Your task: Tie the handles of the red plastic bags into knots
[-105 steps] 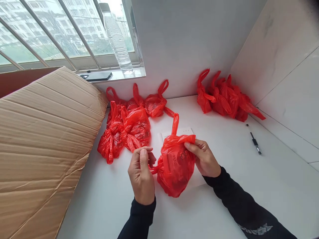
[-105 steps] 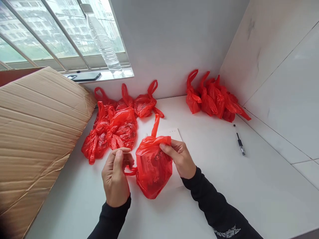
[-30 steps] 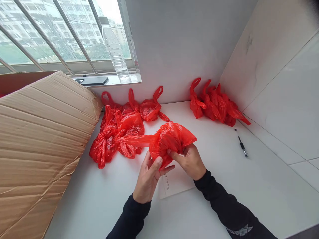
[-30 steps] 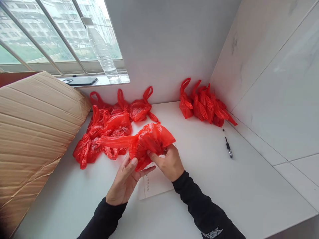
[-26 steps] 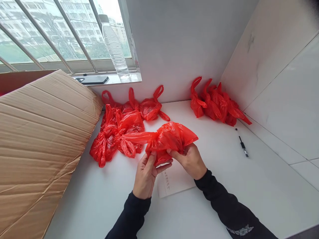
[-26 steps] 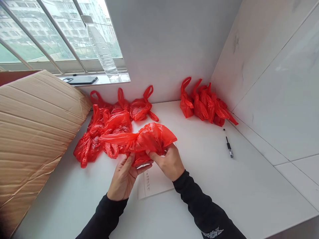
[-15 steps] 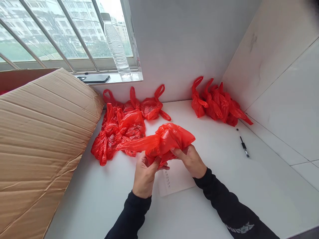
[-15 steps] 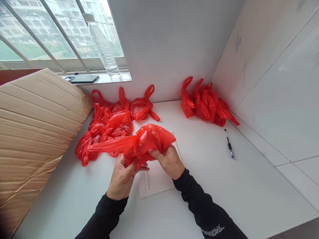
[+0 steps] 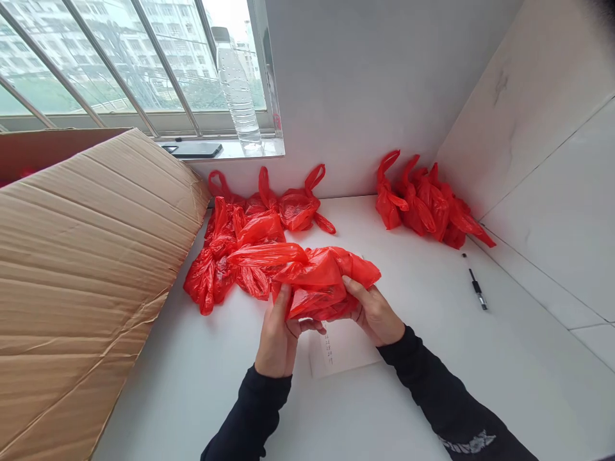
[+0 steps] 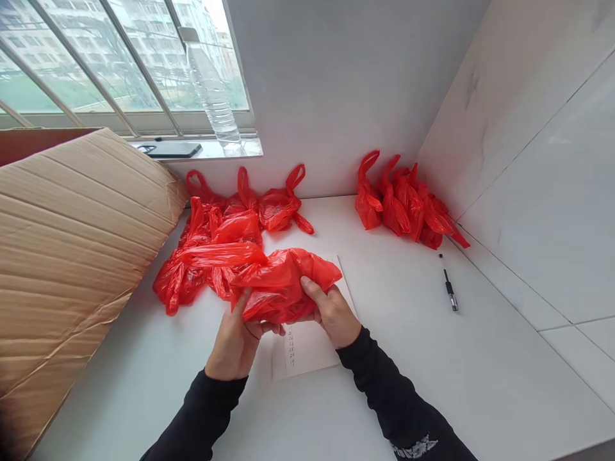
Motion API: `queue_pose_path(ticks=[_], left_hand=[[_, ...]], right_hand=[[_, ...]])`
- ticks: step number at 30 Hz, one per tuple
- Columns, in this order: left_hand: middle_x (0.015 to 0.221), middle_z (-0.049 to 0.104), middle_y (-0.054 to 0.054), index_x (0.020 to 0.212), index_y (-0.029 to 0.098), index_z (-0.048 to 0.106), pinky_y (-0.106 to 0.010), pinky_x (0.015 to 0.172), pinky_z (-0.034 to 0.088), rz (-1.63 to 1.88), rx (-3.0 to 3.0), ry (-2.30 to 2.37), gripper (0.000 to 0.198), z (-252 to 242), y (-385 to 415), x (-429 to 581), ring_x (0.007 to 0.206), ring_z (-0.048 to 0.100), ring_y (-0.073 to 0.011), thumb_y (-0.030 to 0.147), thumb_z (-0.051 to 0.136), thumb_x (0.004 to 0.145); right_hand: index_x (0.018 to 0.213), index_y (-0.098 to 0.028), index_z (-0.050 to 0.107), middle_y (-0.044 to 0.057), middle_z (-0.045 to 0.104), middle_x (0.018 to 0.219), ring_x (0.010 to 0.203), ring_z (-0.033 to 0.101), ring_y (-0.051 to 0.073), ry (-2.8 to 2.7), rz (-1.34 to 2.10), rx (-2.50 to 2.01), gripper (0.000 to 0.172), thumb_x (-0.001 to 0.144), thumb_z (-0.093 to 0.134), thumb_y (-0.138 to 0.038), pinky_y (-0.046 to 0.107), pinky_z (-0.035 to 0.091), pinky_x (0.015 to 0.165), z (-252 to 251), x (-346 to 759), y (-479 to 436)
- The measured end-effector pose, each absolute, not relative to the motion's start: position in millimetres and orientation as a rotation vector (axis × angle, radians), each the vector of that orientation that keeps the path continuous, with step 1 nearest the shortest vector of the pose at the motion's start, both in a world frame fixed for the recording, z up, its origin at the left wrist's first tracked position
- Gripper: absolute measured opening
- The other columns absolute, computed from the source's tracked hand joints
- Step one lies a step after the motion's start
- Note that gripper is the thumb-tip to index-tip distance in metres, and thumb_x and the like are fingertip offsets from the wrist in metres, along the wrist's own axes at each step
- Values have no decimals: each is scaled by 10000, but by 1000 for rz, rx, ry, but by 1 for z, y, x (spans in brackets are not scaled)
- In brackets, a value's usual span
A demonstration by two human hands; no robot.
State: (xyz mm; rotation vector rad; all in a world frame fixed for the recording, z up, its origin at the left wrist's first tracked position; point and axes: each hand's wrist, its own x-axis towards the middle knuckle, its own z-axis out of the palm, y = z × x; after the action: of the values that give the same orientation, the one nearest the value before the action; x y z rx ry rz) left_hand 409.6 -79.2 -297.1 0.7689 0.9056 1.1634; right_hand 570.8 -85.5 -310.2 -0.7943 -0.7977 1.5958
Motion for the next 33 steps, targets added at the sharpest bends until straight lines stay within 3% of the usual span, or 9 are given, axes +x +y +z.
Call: queue_pose_path(ticks=[3, 7, 12, 17, 23, 33], left_hand=[[857, 741, -95, 1063, 147, 651, -355, 537, 577, 1140, 649, 843, 423, -294, -79, 410, 639, 681, -223, 520, 593, 872], [1000, 746, -80, 1044, 176, 681, -304, 610, 587, 1223, 612, 837, 302, -302, -76, 408, 810, 708, -226, 361, 716, 807], [1068, 744, -79, 979, 194, 734, -322, 768, 601, 1194, 695, 842, 269, -305, -79, 407, 963, 701, -258, 249, 795, 723], [1055, 745, -93, 1042, 168, 709, -439, 811, 620, 1078, 706, 781, 314, -301, -80, 408, 928, 725, -288, 333, 769, 782], [1000, 757, -86, 1066, 168, 699, -479, 839, 617, 1127, 614, 776, 285, -302, -77, 408, 990, 719, -313, 341, 713, 840], [1100, 734, -99, 1130, 163, 698, -423, 891, 574, 1126, 867, 920, 424, -315, -81, 410, 1032, 682, -289, 486, 667, 857]], right_hand=[[1210, -281, 636, 31, 717, 1141, 1061, 671, 287, -780, 1538, -794, 388, 853, 688, -424, 411, 623, 779, -313, 573, -84], [1085, -270, 704, 7, 737, 1078, 1113, 644, 281, -775, 1436, -779, 286, 805, 721, -323, 428, 547, 951, -317, 575, -81], [1021, -280, 731, 1, 746, 1034, 1071, 654, 293, -785, 1393, -770, 264, 760, 749, -255, 455, 529, 943, -318, 578, -79], [1058, -263, 731, 19, 743, 1123, 1173, 618, 314, -743, 1420, -796, 288, 789, 764, -359, 475, 492, 1021, -313, 579, -79], [1157, -269, 698, 25, 705, 1245, 1253, 580, 311, -655, 1464, -849, 388, 811, 757, -433, 464, 507, 1033, -313, 576, -78], [1184, -271, 684, 42, 698, 1240, 1236, 596, 298, -986, 1384, -816, 384, 823, 763, -378, 488, 445, 1105, -313, 577, -80]])
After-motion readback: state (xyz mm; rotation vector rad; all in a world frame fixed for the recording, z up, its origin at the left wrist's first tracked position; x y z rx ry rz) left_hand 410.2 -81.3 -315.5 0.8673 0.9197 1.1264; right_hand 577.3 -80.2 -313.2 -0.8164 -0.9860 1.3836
